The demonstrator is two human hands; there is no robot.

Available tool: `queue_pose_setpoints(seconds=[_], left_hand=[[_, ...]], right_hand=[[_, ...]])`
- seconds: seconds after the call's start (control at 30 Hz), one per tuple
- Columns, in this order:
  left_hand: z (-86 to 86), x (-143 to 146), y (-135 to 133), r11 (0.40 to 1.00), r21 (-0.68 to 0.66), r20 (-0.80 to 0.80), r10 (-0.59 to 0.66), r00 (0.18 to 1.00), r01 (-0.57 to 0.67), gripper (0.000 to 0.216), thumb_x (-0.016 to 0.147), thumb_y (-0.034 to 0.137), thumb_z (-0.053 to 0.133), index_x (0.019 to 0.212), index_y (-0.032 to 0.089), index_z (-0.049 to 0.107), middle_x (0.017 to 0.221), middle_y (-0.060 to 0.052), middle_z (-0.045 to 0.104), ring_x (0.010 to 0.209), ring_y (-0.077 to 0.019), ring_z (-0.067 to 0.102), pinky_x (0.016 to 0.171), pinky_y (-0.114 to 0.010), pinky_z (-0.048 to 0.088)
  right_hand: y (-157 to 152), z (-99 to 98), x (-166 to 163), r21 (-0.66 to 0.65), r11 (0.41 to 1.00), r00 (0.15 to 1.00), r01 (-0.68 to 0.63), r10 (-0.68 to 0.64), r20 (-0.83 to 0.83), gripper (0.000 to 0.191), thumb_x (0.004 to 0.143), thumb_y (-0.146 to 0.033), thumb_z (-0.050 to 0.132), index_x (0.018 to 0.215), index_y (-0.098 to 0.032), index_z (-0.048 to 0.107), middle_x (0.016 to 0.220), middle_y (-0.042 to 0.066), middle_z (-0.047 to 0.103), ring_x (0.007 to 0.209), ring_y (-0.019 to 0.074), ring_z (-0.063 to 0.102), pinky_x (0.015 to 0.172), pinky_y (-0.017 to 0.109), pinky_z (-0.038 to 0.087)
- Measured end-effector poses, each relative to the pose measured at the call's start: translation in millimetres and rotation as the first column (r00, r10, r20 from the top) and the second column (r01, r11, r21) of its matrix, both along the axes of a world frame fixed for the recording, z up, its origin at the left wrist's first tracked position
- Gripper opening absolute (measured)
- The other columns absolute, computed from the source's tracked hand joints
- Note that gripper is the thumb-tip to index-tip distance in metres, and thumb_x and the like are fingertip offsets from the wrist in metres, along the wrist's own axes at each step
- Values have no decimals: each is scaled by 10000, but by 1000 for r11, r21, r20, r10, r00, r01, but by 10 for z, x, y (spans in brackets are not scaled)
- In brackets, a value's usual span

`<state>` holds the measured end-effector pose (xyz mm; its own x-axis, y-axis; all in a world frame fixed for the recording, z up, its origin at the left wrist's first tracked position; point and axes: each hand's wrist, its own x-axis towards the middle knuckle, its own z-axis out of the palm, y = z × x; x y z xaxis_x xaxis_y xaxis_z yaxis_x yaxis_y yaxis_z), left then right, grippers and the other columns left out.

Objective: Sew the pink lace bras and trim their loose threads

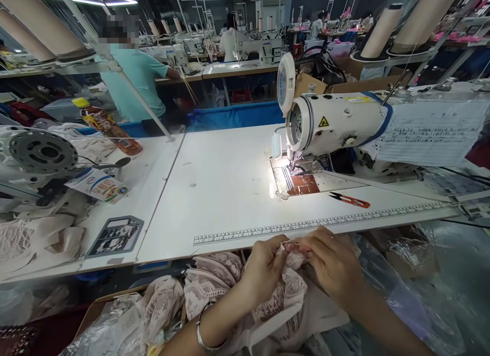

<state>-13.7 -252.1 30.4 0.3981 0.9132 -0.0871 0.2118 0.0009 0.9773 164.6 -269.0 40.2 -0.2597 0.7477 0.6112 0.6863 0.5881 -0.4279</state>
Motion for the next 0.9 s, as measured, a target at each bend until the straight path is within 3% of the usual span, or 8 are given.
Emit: queue_pose_setpoints(seconds=[0.13, 0.27, 0.33, 0.43, 0.5, 0.7, 0.8, 0.9], left_hand=[[17, 3, 13, 990, -120, 44, -69, 997, 73, 481, 967, 593, 450, 827, 163, 617, 473, 82, 353, 366, -86, 362, 416, -204, 299], [27, 24, -1, 978, -99, 133, -172, 976, 186, 558, 964, 632, 442, 802, 146, 663, 611, 16, 547, 395, -74, 413, 428, -210, 362], [11, 2, -27, 983, -49, 146, -165, 975, 174, 584, 958, 650, 448, 781, 141, 673, 672, -14, 601, 443, -82, 452, 451, -209, 378], [-8, -73, -61, 993, -104, 114, -46, 992, 58, 630, 928, 718, 436, 815, 145, 671, 548, 24, 496, 392, -84, 410, 401, -203, 335], [8, -119, -63, 987, -160, 97, -12, 995, 28, 653, 920, 741, 420, 869, 144, 680, 507, 53, 421, 343, -73, 354, 362, -199, 307], [131, -183, 92, 979, -71, 190, -175, 966, 192, 551, 983, 619, 435, 965, 156, 732, 735, -11, 572, 434, -59, 395, 433, -205, 368], [189, -240, 210, 979, 38, 114, -204, 972, 201, 454, 1004, 505, 467, 894, 158, 739, 766, -38, 568, 622, -128, 536, 587, -239, 465], [243, -245, 259, 962, 157, -10, -225, 974, 224, 242, 929, 331, 626, 1096, 180, 713, 1064, -109, 633, 956, -212, 599, 732, -263, 484]], right_hand=[[59, 50, 27, -194, 974, 946, -115, 48, -322, 337, 1036, -224, 414, 720, -219, 530, 801, 33, 575, 697, 161, 562, 598, 277, 476], [56, 13, 27, -369, 791, 769, -488, 189, -611, 449, 1054, -472, 322, 684, -247, 442, 654, 15, 546, 556, 170, 492, 526, 311, 448], [79, -21, 121, -381, 815, 797, -436, 153, -584, 465, 1037, -519, 349, 662, -255, 423, 573, -9, 461, 506, 164, 434, 503, 315, 410], [166, -47, 361, -300, 945, 848, -131, -49, -527, 451, 1036, -493, 397, 657, -249, 420, 590, -21, 385, 533, 155, 386, 504, 299, 337], [222, -47, 478, -295, 955, 865, 19, -163, -474, 431, 1033, -482, 429, 680, -238, 467, 612, -19, 420, 551, 146, 395, 520, 287, 326], [225, -31, 372, -541, 778, 936, -318, 168, -309, 429, 1035, -514, 399, 835, -221, 640, 712, 3, 548, 602, 147, 506, 582, 269, 400], [198, -5, 331, -475, 816, 915, -330, 153, -373, 411, 1039, -430, 441, 703, -217, 547, 668, -13, 495, 561, 131, 455, 543, 260, 361], [182, 22, 322, -422, 862, 935, -282, 148, -322, 364, 1037, -373, 463, 716, -218, 535, 680, -15, 490, 586, 132, 469, 545, 256, 360]])
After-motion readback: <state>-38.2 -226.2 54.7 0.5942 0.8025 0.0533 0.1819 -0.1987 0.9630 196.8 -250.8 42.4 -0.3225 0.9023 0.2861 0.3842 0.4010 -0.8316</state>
